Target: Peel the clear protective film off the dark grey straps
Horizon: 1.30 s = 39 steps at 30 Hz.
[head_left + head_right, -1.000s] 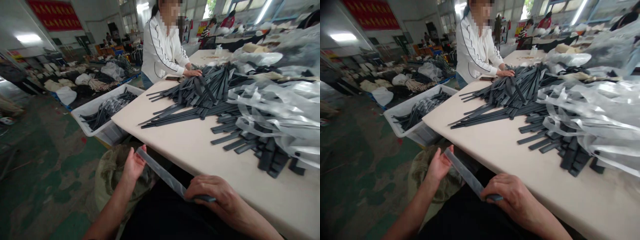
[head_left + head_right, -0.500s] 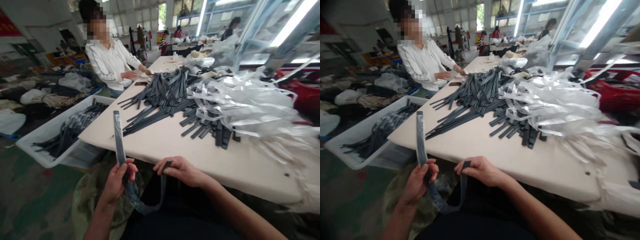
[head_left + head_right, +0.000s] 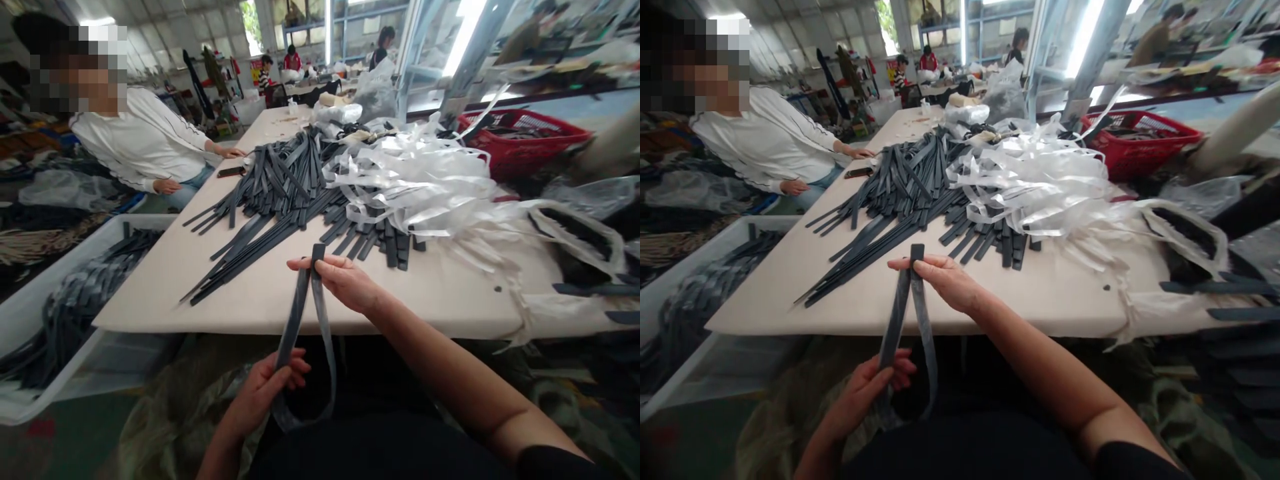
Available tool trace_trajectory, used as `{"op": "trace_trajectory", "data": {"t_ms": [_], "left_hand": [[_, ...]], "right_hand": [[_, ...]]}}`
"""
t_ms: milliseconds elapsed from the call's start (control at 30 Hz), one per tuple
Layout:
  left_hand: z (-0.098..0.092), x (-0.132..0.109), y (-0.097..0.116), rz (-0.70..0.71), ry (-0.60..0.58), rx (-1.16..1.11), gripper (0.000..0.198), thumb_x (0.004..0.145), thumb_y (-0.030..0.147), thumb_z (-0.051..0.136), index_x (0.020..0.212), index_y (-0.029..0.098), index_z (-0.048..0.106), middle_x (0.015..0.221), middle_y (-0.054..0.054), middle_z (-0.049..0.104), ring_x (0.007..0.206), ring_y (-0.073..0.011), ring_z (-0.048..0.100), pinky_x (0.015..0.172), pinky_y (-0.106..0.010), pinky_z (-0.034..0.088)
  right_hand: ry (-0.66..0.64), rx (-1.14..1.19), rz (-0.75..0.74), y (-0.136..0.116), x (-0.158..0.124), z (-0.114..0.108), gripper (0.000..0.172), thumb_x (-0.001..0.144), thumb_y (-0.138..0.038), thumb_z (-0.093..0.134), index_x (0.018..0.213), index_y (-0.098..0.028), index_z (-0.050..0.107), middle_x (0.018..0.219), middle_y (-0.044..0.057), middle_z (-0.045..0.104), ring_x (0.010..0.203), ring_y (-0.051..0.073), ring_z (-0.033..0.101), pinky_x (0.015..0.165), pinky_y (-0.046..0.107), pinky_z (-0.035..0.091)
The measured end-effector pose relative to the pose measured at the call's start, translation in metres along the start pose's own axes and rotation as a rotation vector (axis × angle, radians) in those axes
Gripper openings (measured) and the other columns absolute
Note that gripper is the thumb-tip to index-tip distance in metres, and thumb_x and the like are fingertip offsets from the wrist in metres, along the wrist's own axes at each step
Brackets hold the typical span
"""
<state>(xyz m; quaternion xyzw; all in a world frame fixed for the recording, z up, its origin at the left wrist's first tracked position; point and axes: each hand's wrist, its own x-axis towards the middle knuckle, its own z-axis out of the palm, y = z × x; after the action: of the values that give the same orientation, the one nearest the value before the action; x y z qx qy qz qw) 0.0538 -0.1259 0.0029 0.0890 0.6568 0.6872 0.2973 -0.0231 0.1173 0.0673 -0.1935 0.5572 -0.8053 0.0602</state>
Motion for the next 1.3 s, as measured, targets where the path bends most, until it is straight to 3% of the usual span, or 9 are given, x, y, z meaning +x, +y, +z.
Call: {"op": "trace_trajectory", "data": {"t_ms": [100, 233, 333, 533, 667, 900, 1067, 1167, 1300], "left_hand": [[0.007, 0.012, 0.015, 0.14, 0.21, -0.024, 0.044, 0.079, 0.044, 0.072, 0.114, 0.017, 0.071, 0.108, -0.013, 0.073, 0.087, -0.0248, 0.068, 0.081, -0.033, 0.052], [0.019, 0.029, 0.036, 0.221, 0.411, -0.005, 0.03, 0.081, 0.041, 0.069, 0.1, 0.018, 0.075, 0.084, -0.005, 0.074, 0.073, -0.0205, 0.066, 0.073, -0.029, 0.052], [0.025, 0.034, 0.038, 0.205, 0.359, 0.092, 0.022, 0.083, 0.038, 0.067, 0.081, 0.018, 0.076, 0.072, -0.003, 0.071, 0.069, -0.0193, 0.063, 0.069, -0.027, 0.049], [0.031, 0.018, 0.007, 0.062, 0.238, 0.173, 0.021, 0.084, 0.036, 0.067, 0.089, 0.019, 0.078, 0.084, -0.006, 0.074, 0.082, -0.0217, 0.065, 0.077, -0.028, 0.048], [0.031, 0.01, -0.006, 0.037, 0.351, -0.008, 0.021, 0.084, 0.036, 0.068, 0.089, 0.017, 0.076, 0.083, -0.007, 0.073, 0.077, -0.0184, 0.065, 0.077, -0.026, 0.05], [-0.006, 0.005, 0.013, 0.22, 0.829, -0.672, 0.03, 0.065, 0.038, 0.083, 0.086, 0.02, 0.073, 0.078, 0.0, 0.07, 0.064, -0.011, 0.06, 0.062, -0.021, 0.053], [-0.018, 0.006, 0.028, 0.363, 0.752, -0.506, 0.036, 0.067, 0.044, 0.081, 0.093, 0.021, 0.073, 0.065, 0.001, 0.065, 0.046, -0.0078, 0.046, 0.041, -0.018, 0.037], [0.003, 0.018, 0.031, 0.299, 0.601, -0.235, 0.038, 0.067, 0.044, 0.08, 0.093, 0.017, 0.075, 0.075, -0.005, 0.07, 0.05, -0.0103, 0.049, 0.043, -0.021, 0.035], [0.033, 0.035, 0.035, 0.212, 0.464, -0.009, 0.026, 0.064, 0.034, 0.082, 0.083, 0.017, 0.076, 0.063, 0.001, 0.064, 0.056, -0.0121, 0.049, 0.055, -0.023, 0.041]], "right_hand": [[0.006, -0.086, 0.011, 0.002, -0.005, 0.012, 0.024, 0.096, -0.038, 0.059, 0.11, -0.027, 0.074, 0.125, 0.002, 0.069, 0.122, 0.02, 0.058, 0.112, 0.039, 0.036], [-0.014, -0.086, 0.029, 0.008, -0.012, 0.031, 0.025, 0.095, -0.038, 0.059, 0.11, -0.026, 0.074, 0.124, 0.003, 0.069, 0.121, 0.021, 0.06, 0.111, 0.04, 0.039], [0.088, -0.086, 0.016, 0.009, -0.015, 0.032, 0.026, 0.094, -0.04, 0.059, 0.107, -0.024, 0.076, 0.12, 0.004, 0.071, 0.123, 0.023, 0.058, 0.112, 0.043, 0.037], [0.313, -0.079, -0.12, -0.006, -0.009, 0.011, 0.023, 0.094, -0.039, 0.059, 0.097, -0.025, 0.077, 0.108, 0.001, 0.075, 0.12, 0.023, 0.06, 0.116, 0.043, 0.031], [0.266, 0.018, -0.055, -0.004, 0.0, 0.012, 0.022, 0.092, -0.043, 0.062, 0.098, -0.027, 0.076, 0.114, 0.002, 0.073, 0.115, 0.023, 0.063, 0.108, 0.045, 0.041], [0.477, 0.087, 0.011, -0.003, -0.008, -0.017, 0.031, 0.084, -0.052, 0.066, 0.098, -0.026, 0.073, 0.128, 0.004, 0.067, 0.115, 0.025, 0.062, 0.095, 0.043, 0.051], [0.436, 0.006, 0.008, -0.005, -0.016, -0.014, 0.023, 0.087, -0.044, 0.064, 0.096, -0.026, 0.076, 0.121, 0.003, 0.07, 0.12, 0.025, 0.059, 0.106, 0.045, 0.042], [0.235, -0.092, 0.037, 0.003, -0.015, 0.018, 0.021, 0.091, -0.038, 0.061, 0.097, -0.024, 0.076, 0.128, 0.003, 0.067, 0.126, 0.024, 0.054, 0.11, 0.044, 0.038], [0.068, -0.047, 0.156, 0.016, -0.017, 0.055, 0.031, 0.089, -0.044, 0.061, 0.102, -0.021, 0.076, 0.142, 0.005, 0.055, 0.108, 0.022, 0.064, 0.09, 0.035, 0.054]]}}
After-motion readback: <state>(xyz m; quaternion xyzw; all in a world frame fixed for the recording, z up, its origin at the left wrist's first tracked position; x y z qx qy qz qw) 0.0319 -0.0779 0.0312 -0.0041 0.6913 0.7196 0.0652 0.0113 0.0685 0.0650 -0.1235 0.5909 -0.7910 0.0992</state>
